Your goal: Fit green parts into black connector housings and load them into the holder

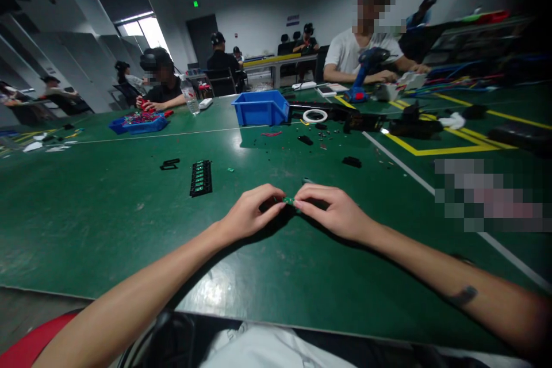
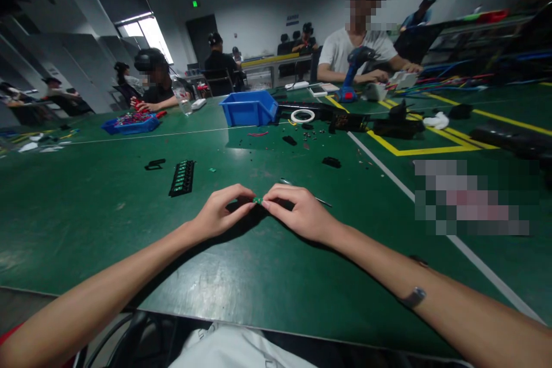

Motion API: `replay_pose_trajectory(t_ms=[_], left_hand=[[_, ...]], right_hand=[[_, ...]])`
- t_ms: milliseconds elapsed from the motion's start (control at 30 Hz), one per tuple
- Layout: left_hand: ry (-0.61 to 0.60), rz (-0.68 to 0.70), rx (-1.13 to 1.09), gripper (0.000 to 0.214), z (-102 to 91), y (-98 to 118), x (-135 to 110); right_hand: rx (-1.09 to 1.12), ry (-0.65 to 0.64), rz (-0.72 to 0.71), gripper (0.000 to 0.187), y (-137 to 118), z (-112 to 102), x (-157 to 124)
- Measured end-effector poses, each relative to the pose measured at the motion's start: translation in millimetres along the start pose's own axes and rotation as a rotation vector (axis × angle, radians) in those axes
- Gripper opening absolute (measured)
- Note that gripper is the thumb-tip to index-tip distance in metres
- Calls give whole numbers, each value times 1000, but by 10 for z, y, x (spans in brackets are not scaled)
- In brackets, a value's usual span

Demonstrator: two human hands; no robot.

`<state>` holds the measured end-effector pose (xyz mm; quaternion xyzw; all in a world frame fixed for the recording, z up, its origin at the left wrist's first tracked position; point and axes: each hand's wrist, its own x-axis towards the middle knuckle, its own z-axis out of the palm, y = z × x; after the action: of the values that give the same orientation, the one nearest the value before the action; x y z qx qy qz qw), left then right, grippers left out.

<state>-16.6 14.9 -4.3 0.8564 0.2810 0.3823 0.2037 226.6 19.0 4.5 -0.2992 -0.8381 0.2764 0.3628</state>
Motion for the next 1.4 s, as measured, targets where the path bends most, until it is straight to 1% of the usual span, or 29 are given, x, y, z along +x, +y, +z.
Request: replay_pose_trajectory(t_ms=[267, 367, 500, 633, 833, 1067, 1400], left_hand=[[-48, 47, 50, 12, -15, -25, -15], [-70, 87, 103, 13, -1, -42, -4], [-64, 135, 179, 14, 26, -59, 5], [-72, 134, 147, 11, -18, -47, -5], [-48, 87, 119, 15, -110, -15, -17], [-85, 97, 105, 20, -105, 9, -9], [-94, 134, 95, 18, -100, -3, -6]], right_hand=[[-37, -6, -2, 20, -26, 4, 6], [-55, -1, -24, 18, -10, 19, 11], [-67, 8, -53, 15, 6, 32, 6], [-70, 3, -68, 13, -11, 26, -5], [-86, 22, -96, 12, -21, 22, -2], [-78, 26, -119, 12, -30, 17, -3], [-76, 20, -127, 12, -15, 24, -5]])
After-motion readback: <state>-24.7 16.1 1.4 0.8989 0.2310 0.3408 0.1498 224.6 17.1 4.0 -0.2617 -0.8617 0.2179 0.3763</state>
